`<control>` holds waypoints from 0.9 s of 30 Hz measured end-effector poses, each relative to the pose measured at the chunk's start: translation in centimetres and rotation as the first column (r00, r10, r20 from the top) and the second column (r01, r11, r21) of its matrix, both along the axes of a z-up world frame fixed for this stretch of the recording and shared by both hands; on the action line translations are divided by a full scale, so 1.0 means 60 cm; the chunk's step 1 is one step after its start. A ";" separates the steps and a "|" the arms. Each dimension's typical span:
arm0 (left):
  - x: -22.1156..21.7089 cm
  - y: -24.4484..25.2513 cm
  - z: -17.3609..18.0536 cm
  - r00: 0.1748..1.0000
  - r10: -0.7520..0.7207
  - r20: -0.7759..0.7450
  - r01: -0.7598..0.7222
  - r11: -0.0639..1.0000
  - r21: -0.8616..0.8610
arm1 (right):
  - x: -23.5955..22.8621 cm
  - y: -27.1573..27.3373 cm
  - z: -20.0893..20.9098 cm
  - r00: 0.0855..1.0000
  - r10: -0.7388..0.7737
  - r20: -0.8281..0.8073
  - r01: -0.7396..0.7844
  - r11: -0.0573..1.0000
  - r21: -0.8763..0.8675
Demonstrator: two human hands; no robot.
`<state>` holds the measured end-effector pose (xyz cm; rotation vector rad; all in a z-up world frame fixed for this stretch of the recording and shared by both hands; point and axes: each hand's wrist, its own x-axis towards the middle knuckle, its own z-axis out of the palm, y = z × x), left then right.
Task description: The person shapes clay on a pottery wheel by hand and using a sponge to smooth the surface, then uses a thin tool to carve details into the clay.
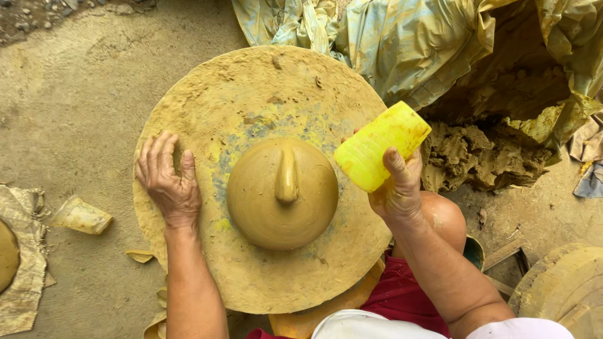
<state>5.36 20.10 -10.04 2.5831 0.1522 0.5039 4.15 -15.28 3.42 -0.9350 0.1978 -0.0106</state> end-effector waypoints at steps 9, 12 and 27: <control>-0.125 -0.049 0.042 0.948 0.315 -0.041 -0.310 0.946 0.093 | 0.066 0.024 0.007 0.977 0.181 -0.109 -0.193 0.974 -0.115; -0.151 -0.059 0.043 0.906 0.418 -0.068 -0.409 0.906 0.110 | 0.086 0.033 0.006 0.958 0.248 -0.147 -0.267 0.955 -0.128; -0.233 -0.125 0.039 0.778 0.614 -0.135 -0.594 0.788 0.164 | 0.132 0.068 0.014 0.862 0.470 -0.191 -0.506 0.822 -0.260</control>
